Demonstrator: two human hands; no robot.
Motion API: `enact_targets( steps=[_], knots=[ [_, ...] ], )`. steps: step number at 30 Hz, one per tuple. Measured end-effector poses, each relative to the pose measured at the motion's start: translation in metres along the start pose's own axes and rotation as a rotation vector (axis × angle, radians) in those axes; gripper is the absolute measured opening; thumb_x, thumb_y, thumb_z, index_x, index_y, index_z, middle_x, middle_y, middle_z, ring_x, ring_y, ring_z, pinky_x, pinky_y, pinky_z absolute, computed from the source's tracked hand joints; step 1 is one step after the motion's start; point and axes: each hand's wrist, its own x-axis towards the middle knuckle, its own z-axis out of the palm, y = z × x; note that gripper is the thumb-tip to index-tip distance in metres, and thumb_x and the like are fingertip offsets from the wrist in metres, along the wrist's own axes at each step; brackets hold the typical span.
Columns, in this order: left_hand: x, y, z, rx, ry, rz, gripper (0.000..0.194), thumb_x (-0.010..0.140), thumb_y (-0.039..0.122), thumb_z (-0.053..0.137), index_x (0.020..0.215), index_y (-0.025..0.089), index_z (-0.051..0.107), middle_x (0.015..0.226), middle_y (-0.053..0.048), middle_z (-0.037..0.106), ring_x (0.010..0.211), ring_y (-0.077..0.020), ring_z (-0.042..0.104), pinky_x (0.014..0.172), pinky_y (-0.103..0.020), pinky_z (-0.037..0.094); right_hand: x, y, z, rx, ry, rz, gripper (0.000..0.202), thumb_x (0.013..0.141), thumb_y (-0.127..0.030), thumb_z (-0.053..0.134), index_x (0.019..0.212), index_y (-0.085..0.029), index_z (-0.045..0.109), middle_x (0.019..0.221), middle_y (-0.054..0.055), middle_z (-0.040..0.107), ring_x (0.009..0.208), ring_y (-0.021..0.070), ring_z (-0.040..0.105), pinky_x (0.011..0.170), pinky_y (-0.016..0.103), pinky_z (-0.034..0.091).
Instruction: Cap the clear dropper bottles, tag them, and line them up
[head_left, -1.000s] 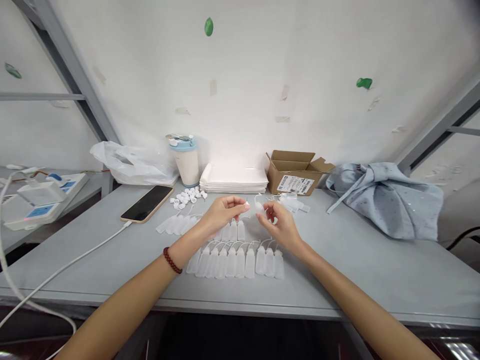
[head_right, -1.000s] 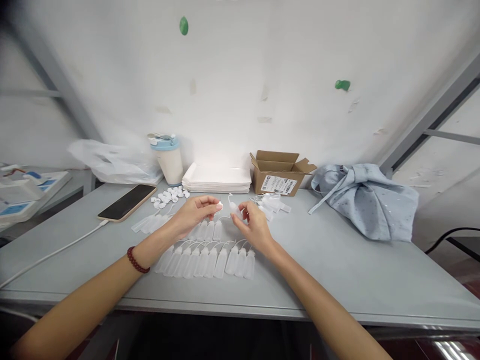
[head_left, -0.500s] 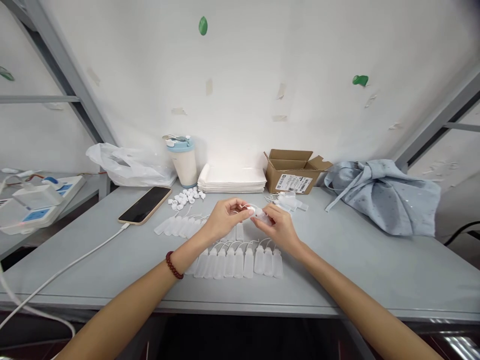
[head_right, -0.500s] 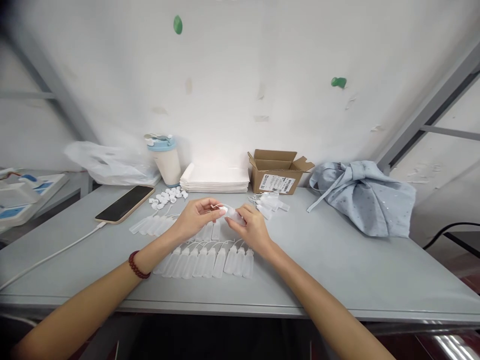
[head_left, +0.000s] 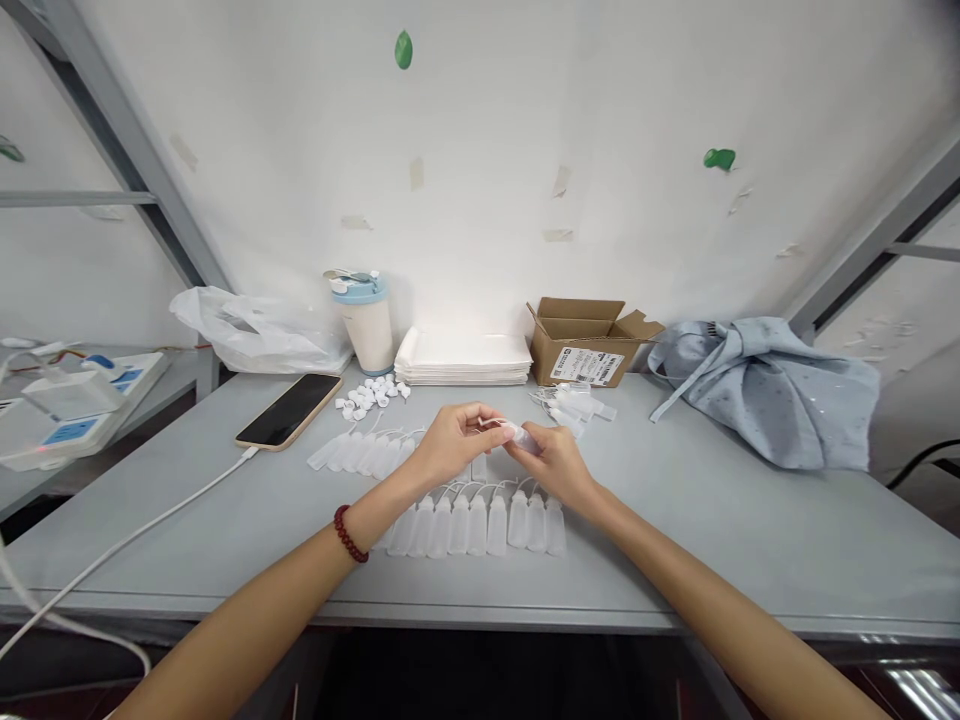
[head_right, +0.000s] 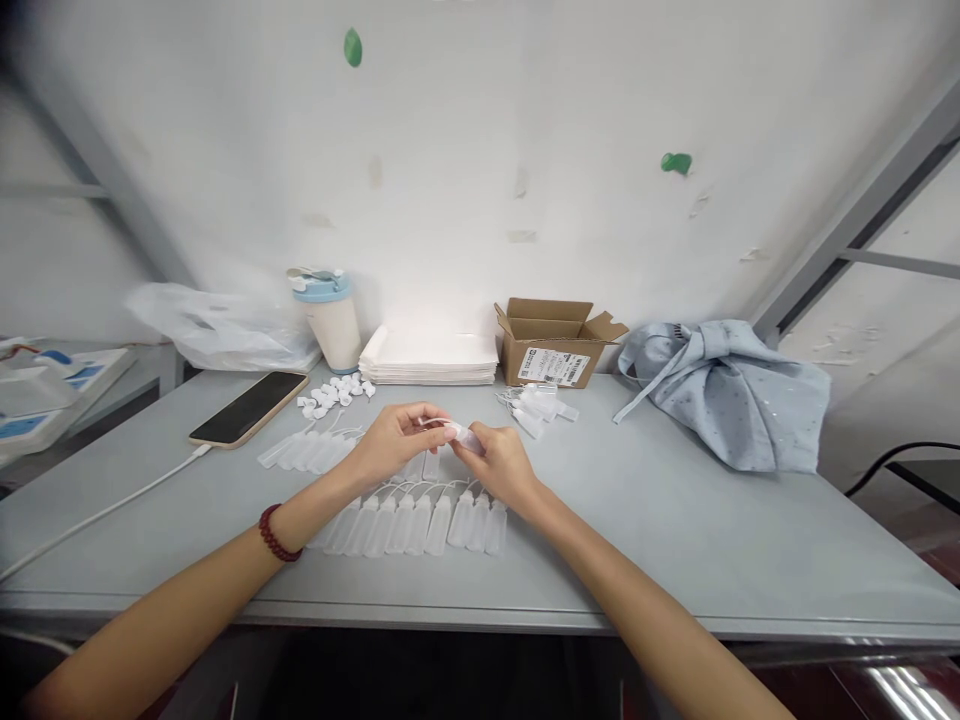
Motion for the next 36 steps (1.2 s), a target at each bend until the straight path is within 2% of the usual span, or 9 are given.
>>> enact_targets(
  steps=[8, 15, 19, 23, 25, 31, 36],
  knots=[
    [-0.001, -0.004, -0.003, 0.088, -0.07, 0.013, 0.024, 0.075, 0.038, 0.065, 0.082, 0.015, 0.067, 0.08, -0.004, 0.067, 0.079, -0.0179, 0.061, 0.072, -0.027, 0.047, -0.002, 0.003, 0.0, -0.106, -0.083, 0.012, 0.04, 0.082, -0.041, 0.044, 0.055, -0.022, 0.021, 0.045, -0.006, 0.026, 0.044, 0.0091, 0.021, 0.045, 0.025, 0.018],
    [-0.002, 0.0, -0.009, 0.138, -0.124, 0.058, 0.019, 0.076, 0.03, 0.063, 0.089, 0.018, 0.069, 0.092, -0.005, 0.069, 0.087, -0.0182, 0.061, 0.076, -0.027, 0.047, -0.004, -0.004, -0.003, 0.035, -0.188, 0.114, 0.047, 0.082, -0.05, 0.046, 0.051, -0.02, 0.027, 0.047, -0.004, 0.027, 0.046, 0.008, 0.024, 0.044, 0.023, 0.018],
    [-0.002, 0.002, -0.008, 0.101, -0.132, 0.016, 0.021, 0.075, 0.034, 0.064, 0.085, 0.017, 0.07, 0.085, -0.004, 0.069, 0.08, -0.0175, 0.062, 0.071, -0.026, 0.047, -0.005, -0.007, -0.003, 0.003, -0.179, 0.086, 0.046, 0.083, -0.047, 0.045, 0.051, -0.021, 0.025, 0.046, -0.005, 0.026, 0.046, 0.0081, 0.023, 0.044, 0.024, 0.018],
    [-0.003, 0.003, -0.006, 0.162, -0.106, -0.018, 0.025, 0.076, 0.038, 0.062, 0.076, 0.015, 0.069, 0.066, -0.002, 0.064, 0.064, -0.0144, 0.057, 0.058, -0.024, 0.043, -0.006, -0.01, -0.004, -0.007, -0.2, 0.072, 0.041, 0.081, -0.041, 0.046, 0.052, -0.021, 0.024, 0.046, -0.006, 0.024, 0.044, 0.0078, 0.023, 0.044, 0.024, 0.018],
    [-0.004, 0.003, -0.005, 0.171, -0.116, -0.022, 0.025, 0.076, 0.039, 0.061, 0.074, 0.015, 0.069, 0.063, -0.002, 0.063, 0.061, -0.0138, 0.056, 0.056, -0.024, 0.042, -0.006, -0.011, -0.005, 0.051, -0.235, 0.091, 0.04, 0.08, -0.038, 0.048, 0.051, -0.021, 0.025, 0.046, -0.006, 0.024, 0.045, 0.0074, 0.023, 0.044, 0.024, 0.018],
    [-0.004, 0.003, -0.008, 0.139, -0.173, 0.079, 0.019, 0.075, 0.034, 0.064, 0.078, 0.017, 0.071, 0.081, -0.005, 0.067, 0.075, -0.0172, 0.06, 0.066, -0.026, 0.046, -0.006, -0.012, -0.011, 0.407, -0.398, 0.223, 0.041, 0.074, -0.035, 0.056, 0.05, -0.02, 0.027, 0.049, -0.008, 0.021, 0.046, 0.0058, 0.02, 0.045, 0.024, 0.016],
    [-0.006, 0.009, -0.01, 0.115, -0.213, 0.143, 0.017, 0.075, 0.032, 0.065, 0.082, 0.018, 0.072, 0.087, -0.006, 0.067, 0.079, -0.018, 0.06, 0.067, -0.027, 0.048, -0.005, -0.015, -0.017, 0.582, -0.53, 0.277, 0.046, 0.07, -0.037, 0.063, 0.048, -0.02, 0.025, 0.046, -0.009, 0.02, 0.045, 0.0053, 0.017, 0.046, 0.026, 0.014]
  ],
)
